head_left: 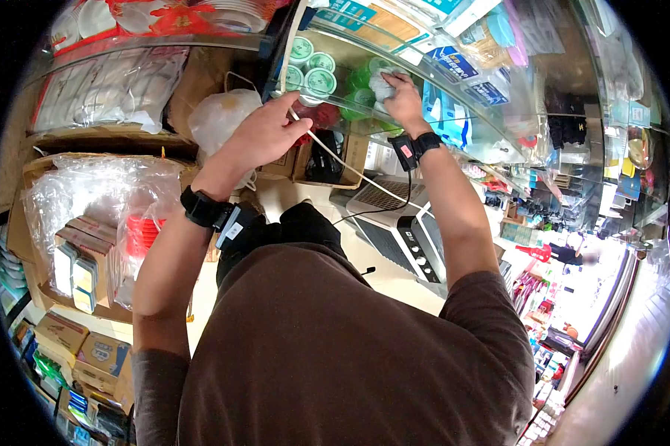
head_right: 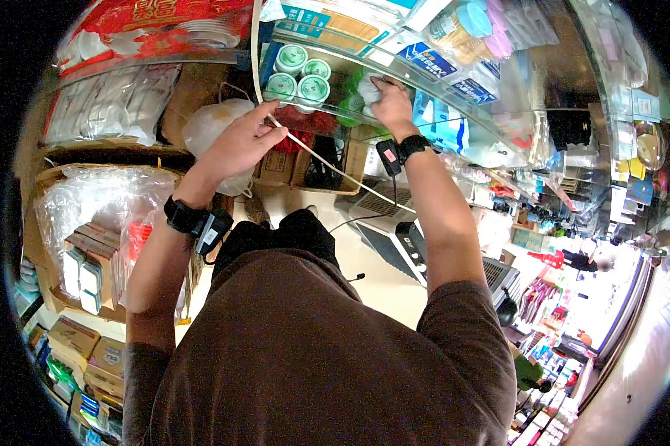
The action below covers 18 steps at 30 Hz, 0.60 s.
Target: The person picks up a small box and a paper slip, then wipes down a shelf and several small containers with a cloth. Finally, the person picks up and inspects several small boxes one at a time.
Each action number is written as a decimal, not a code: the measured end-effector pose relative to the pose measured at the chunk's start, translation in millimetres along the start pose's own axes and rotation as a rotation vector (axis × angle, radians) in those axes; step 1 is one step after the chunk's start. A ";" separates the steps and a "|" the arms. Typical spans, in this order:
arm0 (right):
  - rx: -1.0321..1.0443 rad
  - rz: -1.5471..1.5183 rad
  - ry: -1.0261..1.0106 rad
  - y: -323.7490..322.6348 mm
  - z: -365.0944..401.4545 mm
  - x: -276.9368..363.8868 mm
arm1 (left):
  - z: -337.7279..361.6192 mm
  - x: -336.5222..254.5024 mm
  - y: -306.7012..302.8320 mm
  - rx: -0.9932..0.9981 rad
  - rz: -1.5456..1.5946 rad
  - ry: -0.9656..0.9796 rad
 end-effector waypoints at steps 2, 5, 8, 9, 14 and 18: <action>-0.029 0.021 0.060 1.9 -2.9 3.5 | -2.5 12.3 5.5 -0.070 0.004 0.097; -0.178 0.039 0.105 5.1 -13.2 -4.0 | 3.4 7.0 4.3 -0.113 -0.009 0.121; -0.336 0.076 0.249 18.2 -41.6 -20.9 | 3.4 9.6 5.2 -0.115 -0.019 0.109; -0.390 0.079 0.163 29.9 -57.5 -40.1 | 4.5 12.7 6.0 -0.113 -0.021 0.107; -0.463 0.162 0.008 38.9 -104.4 -44.7 | 10.5 2.4 5.5 -0.161 -0.018 0.145; -0.450 0.137 -0.026 40.7 -127.9 -31.2 | 10.9 2.7 5.7 -0.152 -0.053 0.126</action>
Point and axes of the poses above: each hand's wrist, its own z-axis away from the middle knuckle, its own y-axis out of the palm, x = y × z, the point moved 2 cm from there along -z, towards the middle knuckle, and after that the axes turned 13 degrees about x, right-handed, at the moved point
